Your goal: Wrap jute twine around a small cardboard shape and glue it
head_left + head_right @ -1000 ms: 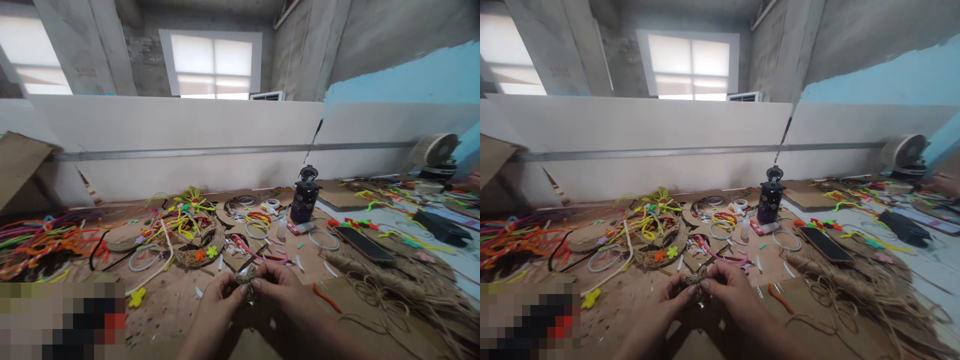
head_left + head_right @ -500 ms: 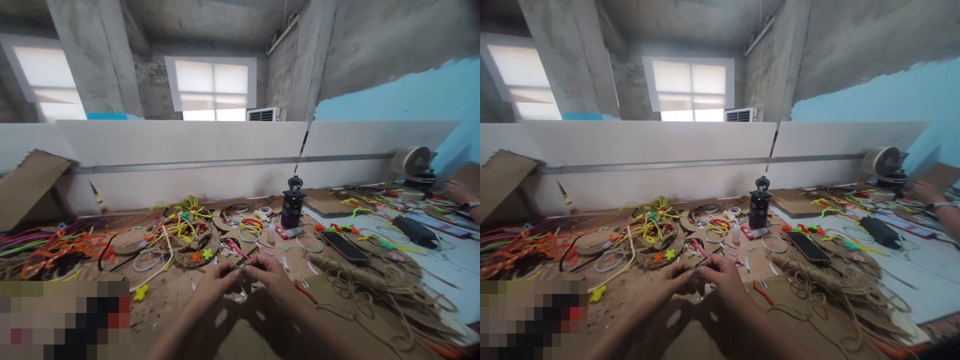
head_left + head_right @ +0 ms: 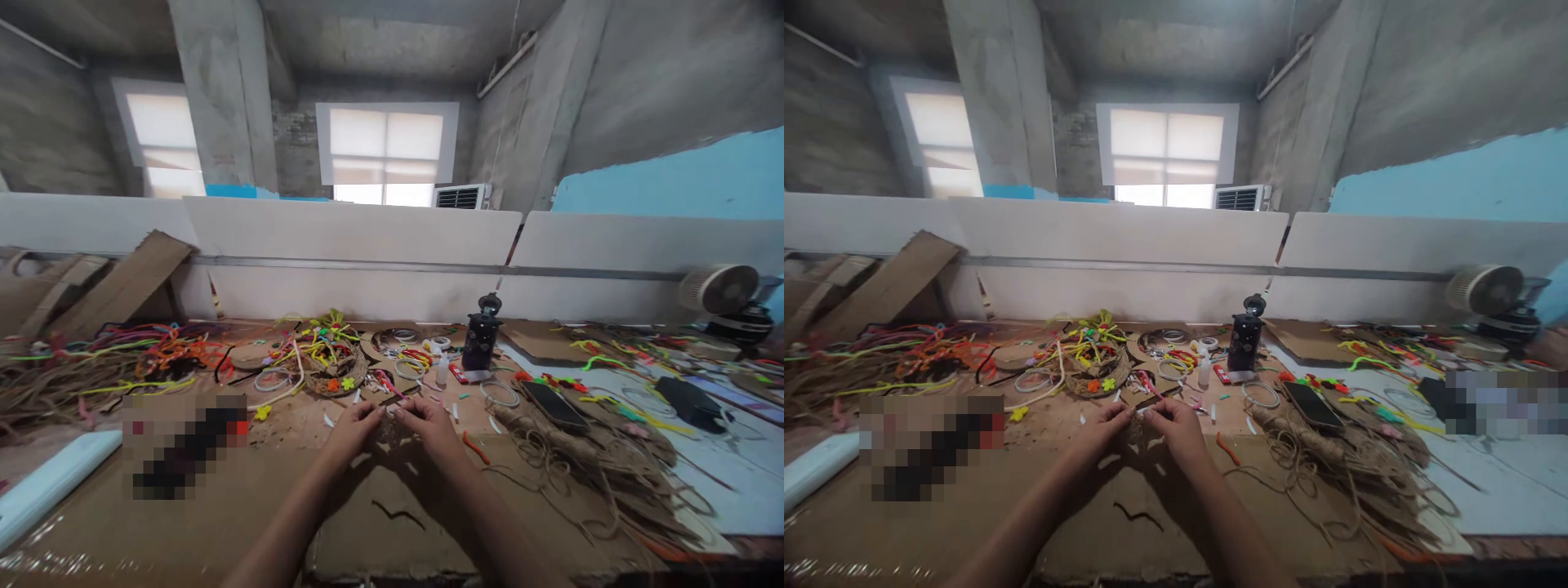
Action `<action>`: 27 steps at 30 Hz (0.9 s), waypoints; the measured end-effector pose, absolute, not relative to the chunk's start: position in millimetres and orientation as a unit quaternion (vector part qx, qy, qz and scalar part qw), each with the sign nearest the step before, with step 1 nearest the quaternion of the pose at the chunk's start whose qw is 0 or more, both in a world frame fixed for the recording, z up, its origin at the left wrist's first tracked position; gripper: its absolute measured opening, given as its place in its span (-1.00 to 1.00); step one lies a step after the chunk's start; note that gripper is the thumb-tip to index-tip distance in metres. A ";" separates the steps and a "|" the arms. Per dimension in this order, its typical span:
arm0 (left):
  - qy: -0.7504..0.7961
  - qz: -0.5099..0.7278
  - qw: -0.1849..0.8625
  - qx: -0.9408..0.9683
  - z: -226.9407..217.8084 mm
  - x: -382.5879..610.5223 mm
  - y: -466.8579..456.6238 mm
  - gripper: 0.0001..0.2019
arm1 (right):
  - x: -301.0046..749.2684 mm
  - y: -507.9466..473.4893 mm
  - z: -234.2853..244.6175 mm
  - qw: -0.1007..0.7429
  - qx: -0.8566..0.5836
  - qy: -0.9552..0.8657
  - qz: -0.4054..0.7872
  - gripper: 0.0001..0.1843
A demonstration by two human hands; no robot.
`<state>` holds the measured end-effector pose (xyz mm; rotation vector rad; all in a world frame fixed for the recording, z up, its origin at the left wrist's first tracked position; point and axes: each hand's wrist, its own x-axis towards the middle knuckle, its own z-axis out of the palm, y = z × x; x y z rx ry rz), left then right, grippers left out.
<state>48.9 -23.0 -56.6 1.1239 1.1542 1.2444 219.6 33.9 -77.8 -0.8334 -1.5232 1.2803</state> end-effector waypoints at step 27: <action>0.475 0.553 0.467 0.500 -49.0 47.5 -33.9 -0.67 | 220.3 36.1 -89.4 0.431 -0.313 -0.692 0.488 -0.58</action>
